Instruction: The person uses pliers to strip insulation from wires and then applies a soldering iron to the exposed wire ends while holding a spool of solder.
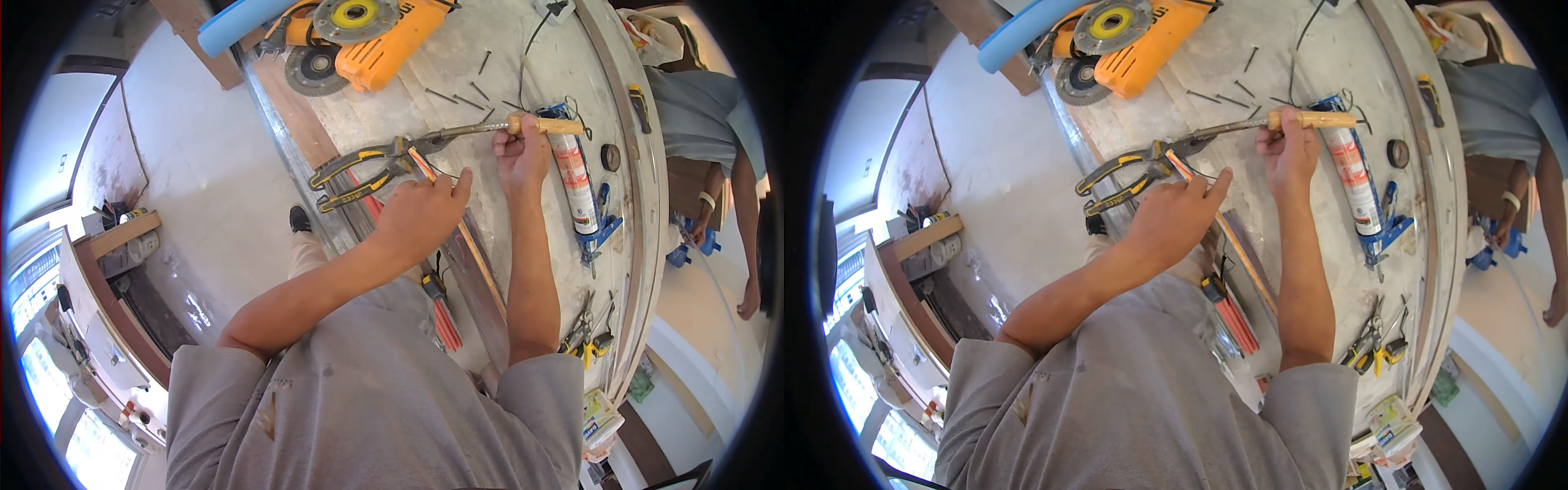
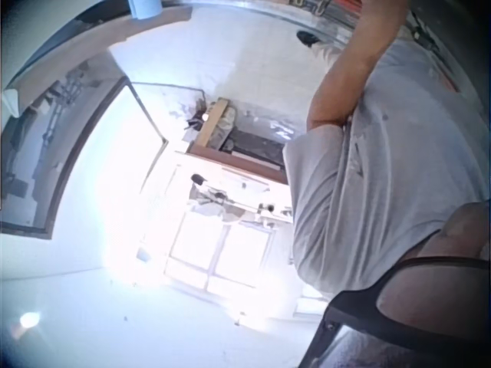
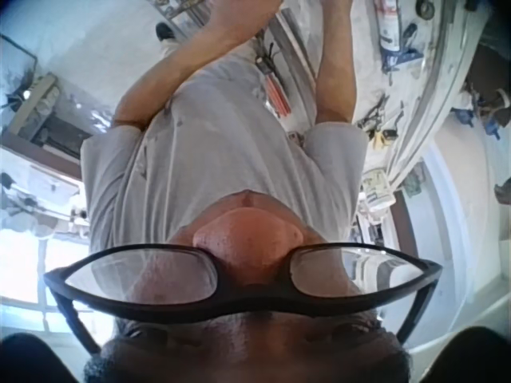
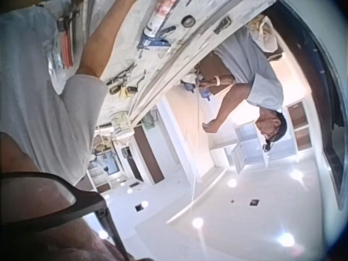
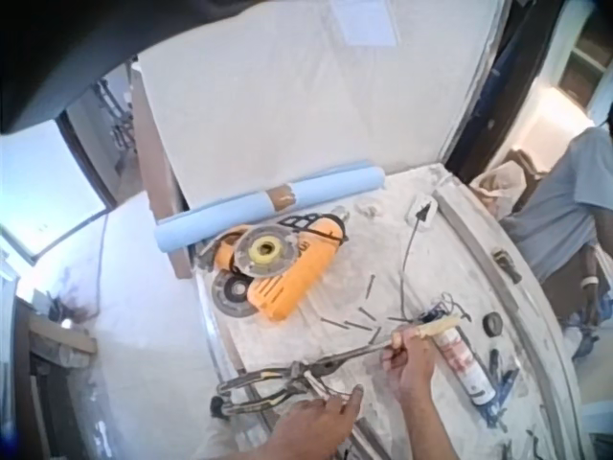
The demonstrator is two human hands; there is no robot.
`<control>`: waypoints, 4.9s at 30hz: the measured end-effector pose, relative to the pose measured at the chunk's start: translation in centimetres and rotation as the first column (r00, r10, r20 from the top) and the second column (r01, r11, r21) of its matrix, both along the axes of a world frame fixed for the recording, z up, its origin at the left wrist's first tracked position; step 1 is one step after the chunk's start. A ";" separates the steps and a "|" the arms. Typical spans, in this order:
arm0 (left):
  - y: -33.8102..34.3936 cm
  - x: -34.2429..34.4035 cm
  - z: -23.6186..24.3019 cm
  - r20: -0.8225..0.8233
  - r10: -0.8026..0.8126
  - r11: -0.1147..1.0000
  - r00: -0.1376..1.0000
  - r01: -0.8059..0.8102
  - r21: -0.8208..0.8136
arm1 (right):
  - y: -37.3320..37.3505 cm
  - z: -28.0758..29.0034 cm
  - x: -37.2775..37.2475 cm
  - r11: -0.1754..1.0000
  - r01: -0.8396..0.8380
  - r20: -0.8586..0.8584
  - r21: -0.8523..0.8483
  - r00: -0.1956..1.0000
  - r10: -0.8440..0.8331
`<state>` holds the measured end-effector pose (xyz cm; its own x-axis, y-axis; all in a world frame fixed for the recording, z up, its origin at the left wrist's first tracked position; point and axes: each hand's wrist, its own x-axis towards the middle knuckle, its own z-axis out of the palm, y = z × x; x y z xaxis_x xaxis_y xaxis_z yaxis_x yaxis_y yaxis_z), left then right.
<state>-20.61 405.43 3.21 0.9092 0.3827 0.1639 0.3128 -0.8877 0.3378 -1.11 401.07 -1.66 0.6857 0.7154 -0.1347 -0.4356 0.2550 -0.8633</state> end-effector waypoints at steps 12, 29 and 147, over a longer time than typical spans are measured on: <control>0.8 -0.9 -1.9 0.168 -0.071 0.994 0.983 0.083 -0.065 | 0.9 1.0 -0.4 0.995 0.040 0.022 -0.093 0.999 -0.038; 1.2 -2.0 -2.6 0.310 -0.123 0.992 0.943 0.129 0.001 | 0.9 0.2 0.0 0.994 0.034 0.121 -0.105 0.992 -0.021; 2.1 -2.4 -0.7 0.110 0.002 0.987 0.994 -0.019 0.160 | 3.7 0.6 0.5 0.999 0.008 -0.005 -0.038 1.000 -0.008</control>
<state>-22.98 407.53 2.46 0.8785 0.3528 0.3221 0.2916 -0.9301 0.2233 -0.59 404.74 -1.02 0.6905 0.7041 -0.1658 -0.4384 0.2251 -0.8701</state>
